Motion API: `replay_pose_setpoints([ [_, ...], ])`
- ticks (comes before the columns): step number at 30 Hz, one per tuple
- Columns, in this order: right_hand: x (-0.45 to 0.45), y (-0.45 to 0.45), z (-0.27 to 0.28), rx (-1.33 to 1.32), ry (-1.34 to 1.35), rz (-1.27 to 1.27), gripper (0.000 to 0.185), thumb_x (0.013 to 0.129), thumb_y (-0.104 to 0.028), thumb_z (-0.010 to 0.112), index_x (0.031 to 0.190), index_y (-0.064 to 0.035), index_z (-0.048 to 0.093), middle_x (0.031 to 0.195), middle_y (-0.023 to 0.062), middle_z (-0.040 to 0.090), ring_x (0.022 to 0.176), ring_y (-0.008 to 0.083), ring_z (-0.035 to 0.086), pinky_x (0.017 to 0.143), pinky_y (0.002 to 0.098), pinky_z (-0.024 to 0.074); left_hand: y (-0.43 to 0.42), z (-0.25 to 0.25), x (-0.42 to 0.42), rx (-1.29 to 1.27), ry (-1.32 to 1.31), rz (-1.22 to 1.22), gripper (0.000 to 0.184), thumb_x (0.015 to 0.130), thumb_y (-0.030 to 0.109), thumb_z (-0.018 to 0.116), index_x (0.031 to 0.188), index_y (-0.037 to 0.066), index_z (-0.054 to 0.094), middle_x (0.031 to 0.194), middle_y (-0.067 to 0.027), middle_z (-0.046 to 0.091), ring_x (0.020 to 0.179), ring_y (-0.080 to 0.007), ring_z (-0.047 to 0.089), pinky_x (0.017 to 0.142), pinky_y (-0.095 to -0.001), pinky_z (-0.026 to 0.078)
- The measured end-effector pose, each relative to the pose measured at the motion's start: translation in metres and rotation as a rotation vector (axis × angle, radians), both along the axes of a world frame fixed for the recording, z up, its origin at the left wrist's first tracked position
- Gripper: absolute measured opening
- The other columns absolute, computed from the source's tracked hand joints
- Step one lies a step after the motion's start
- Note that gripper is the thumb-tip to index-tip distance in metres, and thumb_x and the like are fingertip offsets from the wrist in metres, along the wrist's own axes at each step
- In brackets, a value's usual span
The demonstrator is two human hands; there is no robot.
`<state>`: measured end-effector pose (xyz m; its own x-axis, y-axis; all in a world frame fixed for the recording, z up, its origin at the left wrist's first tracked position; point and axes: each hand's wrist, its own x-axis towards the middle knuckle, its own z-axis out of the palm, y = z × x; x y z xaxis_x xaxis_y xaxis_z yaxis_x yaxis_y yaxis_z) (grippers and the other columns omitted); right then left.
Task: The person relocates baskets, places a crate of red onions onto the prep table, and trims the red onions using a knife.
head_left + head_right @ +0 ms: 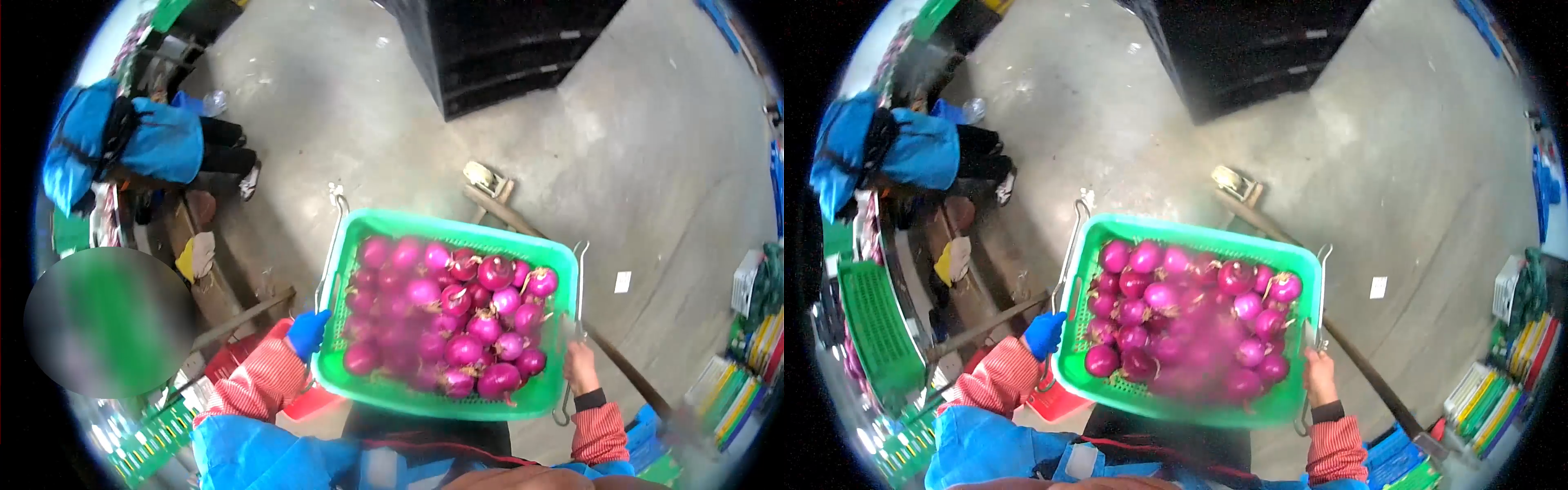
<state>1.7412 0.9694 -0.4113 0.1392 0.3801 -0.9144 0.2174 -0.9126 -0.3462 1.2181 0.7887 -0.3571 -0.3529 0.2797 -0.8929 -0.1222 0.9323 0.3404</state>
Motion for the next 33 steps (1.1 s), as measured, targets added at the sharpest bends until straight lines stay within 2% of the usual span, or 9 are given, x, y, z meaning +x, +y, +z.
replay_pose_setpoints([
  [1, -0.007, 0.019, 0.024, -0.020, 0.033, 0.065, 0.020, 0.092, -0.027, 0.052, 0.078, -0.0159, 0.044, 0.053, -0.0083, 0.034, 0.037, 0.0065, 0.031, 0.033, 0.0245, 0.0213, 0.007, 0.026, 0.012, -0.065, -0.031, 0.224, 0.028, 0.093, 0.031, 0.054, 0.070, 0.016, 0.049, 0.051, 0.0035, 0.034, 0.038, -0.0114, 0.035, 0.036, -0.0291, 0.028],
  [4, 0.006, 0.049, 0.046, 0.046, 0.108, 0.235, 0.022, 0.093, -0.029, 0.052, 0.079, -0.0148, 0.043, 0.055, -0.0066, 0.035, 0.038, 0.0065, 0.031, 0.033, 0.0243, 0.0214, -0.013, 0.099, 0.047, -0.130, 0.004, 0.235, 0.026, 0.091, 0.034, 0.057, 0.074, 0.016, 0.051, 0.052, 0.0028, 0.035, 0.041, -0.0110, 0.036, 0.039, -0.0281, 0.030],
  [8, 0.020, 0.029, 0.083, 0.225, 0.124, 0.449, 0.023, 0.093, -0.030, 0.052, 0.080, -0.0141, 0.042, 0.057, -0.0052, 0.036, 0.040, 0.0067, 0.033, 0.034, 0.0242, 0.0273, -0.128, 0.150, 0.133, 0.087, 0.106, 0.543, 0.024, 0.091, 0.033, 0.058, 0.077, 0.015, 0.051, 0.054, 0.0032, 0.036, 0.042, -0.0110, 0.036, 0.039, -0.0274, 0.031],
  [15, 0.003, 0.029, 0.187, 0.481, 0.297, 0.844, 0.019, 0.095, -0.028, 0.049, 0.082, -0.0162, 0.041, 0.052, -0.0073, 0.029, 0.039, 0.0051, 0.028, 0.032, 0.0228, 0.0216, -0.293, 0.172, 0.331, 0.508, 0.248, 0.897, 0.021, 0.091, 0.032, 0.058, 0.084, 0.012, 0.059, 0.059, 0.0033, 0.047, 0.048, -0.0081, 0.044, 0.042, -0.0255, 0.033],
  [19, 0.003, 0.040, 0.178, 0.570, 0.349, 0.967, 0.019, 0.094, -0.029, 0.049, 0.082, -0.0169, 0.041, 0.052, -0.0067, 0.030, 0.038, 0.0062, 0.028, 0.032, 0.0235, 0.0211, -0.311, 0.129, 0.405, 0.675, 0.318, 1.097, 0.027, 0.091, 0.031, 0.062, 0.097, 0.005, 0.067, 0.068, 0.0024, 0.058, 0.060, -0.0086, 0.053, 0.052, -0.0277, 0.044],
  [22, -0.006, 0.050, 0.199, 0.557, 0.395, 1.041, 0.019, 0.093, -0.030, 0.050, 0.082, -0.0169, 0.042, 0.052, -0.0066, 0.030, 0.037, 0.0064, 0.027, 0.032, 0.0239, 0.0206, -0.298, 0.164, 0.430, 0.719, 0.442, 1.097, 0.031, 0.086, 0.041, 0.060, 0.092, 0.011, 0.060, 0.064, 0.0002, 0.048, 0.050, -0.0099, 0.044, 0.043, -0.0266, 0.035],
  [26, -0.018, 0.078, 0.189, 0.530, 0.426, 1.146, 0.020, 0.093, -0.030, 0.050, 0.080, -0.0175, 0.042, 0.052, -0.0065, 0.029, 0.036, 0.0066, 0.026, 0.032, 0.0244, 0.0191, -0.276, 0.164, 0.485, 0.497, 0.590, 1.009, 0.038, 0.084, 0.045, 0.061, 0.092, 0.008, 0.058, 0.064, -0.0030, 0.046, 0.052, -0.0127, 0.045, 0.045, -0.0291, 0.038],
  [30, -0.038, 0.132, 0.164, 0.451, 0.519, 1.307, 0.019, 0.093, -0.030, 0.051, 0.080, -0.0178, 0.043, 0.052, -0.0067, 0.028, 0.036, 0.0068, 0.027, 0.032, 0.0246, 0.0175, -0.234, 0.160, 0.540, 0.557, 0.570, 1.203, 0.037, 0.084, 0.045, 0.061, 0.092, 0.008, 0.058, 0.064, -0.0020, 0.043, 0.053, -0.0134, 0.044, 0.045, -0.0296, 0.039],
  [33, -0.059, 0.179, 0.144, 0.451, 0.612, 1.405, 0.019, 0.092, -0.029, 0.053, 0.080, -0.0179, 0.043, 0.052, -0.0073, 0.027, 0.035, 0.0065, 0.026, 0.033, 0.0246, 0.0180, -0.178, 0.160, 0.585, 0.374, 0.595, 1.281, 0.036, 0.084, 0.045, 0.061, 0.092, 0.010, 0.057, 0.065, -0.0020, 0.043, 0.053, -0.0129, 0.044, 0.045, -0.0293, 0.039],
])
